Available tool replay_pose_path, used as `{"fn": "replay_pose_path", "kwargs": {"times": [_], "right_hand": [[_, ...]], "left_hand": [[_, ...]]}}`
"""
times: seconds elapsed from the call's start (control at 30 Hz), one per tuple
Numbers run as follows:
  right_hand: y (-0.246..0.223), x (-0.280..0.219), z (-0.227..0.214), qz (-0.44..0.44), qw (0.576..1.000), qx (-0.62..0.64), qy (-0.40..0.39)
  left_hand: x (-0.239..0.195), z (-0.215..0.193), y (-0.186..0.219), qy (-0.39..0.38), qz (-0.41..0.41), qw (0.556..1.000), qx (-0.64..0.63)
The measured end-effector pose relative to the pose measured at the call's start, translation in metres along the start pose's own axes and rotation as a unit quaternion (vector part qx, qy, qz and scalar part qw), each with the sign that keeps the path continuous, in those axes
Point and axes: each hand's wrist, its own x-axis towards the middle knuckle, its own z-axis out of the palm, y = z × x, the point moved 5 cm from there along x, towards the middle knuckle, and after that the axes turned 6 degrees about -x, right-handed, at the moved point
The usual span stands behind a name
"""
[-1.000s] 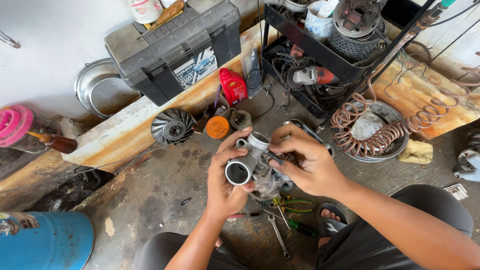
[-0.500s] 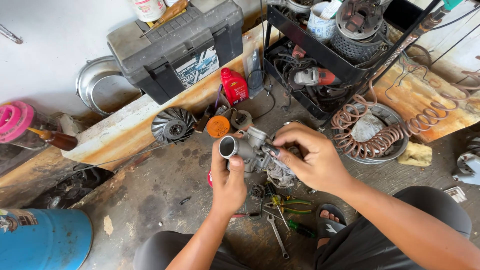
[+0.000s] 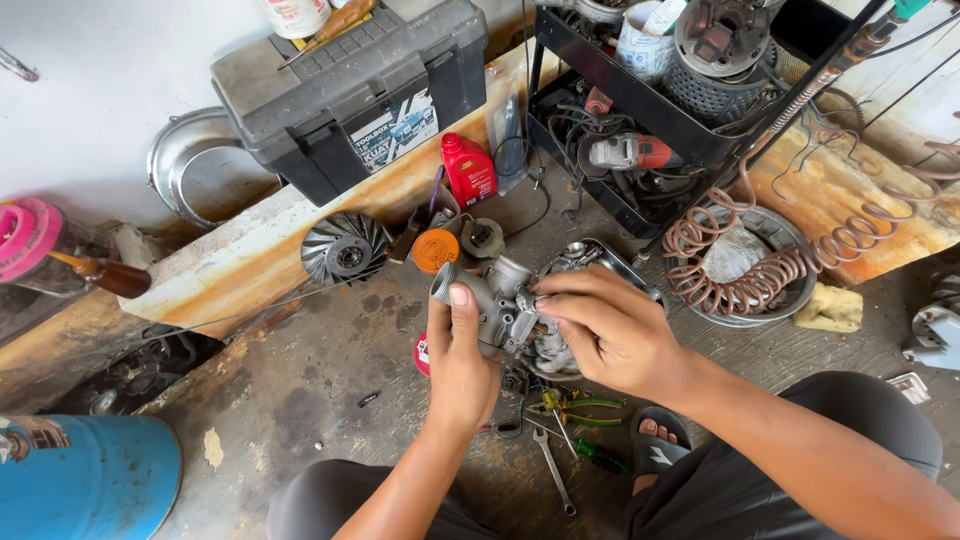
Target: Disassembling and cleaning a motorcycle carburetor using a screwdriver and a cloth
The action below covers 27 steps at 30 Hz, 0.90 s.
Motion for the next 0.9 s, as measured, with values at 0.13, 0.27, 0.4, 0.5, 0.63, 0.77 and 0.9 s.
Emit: {"fn": "replay_pose_path", "kwargs": {"times": [0.13,0.27,0.4,0.5,0.63,0.77,0.9], "right_hand": [[0.001,0.006,-0.001,0.049,0.998,0.028,-0.031],[-0.004,0.007,0.011,0.098,0.993,0.048,-0.033],[-0.005,-0.01,0.026,0.067,0.997,-0.025,0.012],[-0.004,-0.002,0.025,0.046,0.998,-0.049,0.01],[-0.001,-0.007,0.026,-0.003,0.997,-0.069,0.025],[-0.002,0.002,0.03,0.03,0.999,-0.004,0.028],[-0.003,-0.007,0.024,0.026,0.998,0.013,0.049]], "left_hand": [[0.007,-0.014,-0.002,0.005,0.004,0.998,0.059],[0.003,-0.007,0.017,-0.034,0.11,0.958,0.264],[-0.005,-0.002,0.017,-0.012,0.11,0.958,0.265],[-0.003,0.001,0.018,-0.01,0.138,0.952,0.272],[0.0,-0.002,0.021,-0.02,0.142,0.946,0.291],[0.002,-0.001,0.029,-0.011,0.141,0.95,0.278],[0.005,0.006,0.028,-0.035,0.085,0.97,0.224]]}}
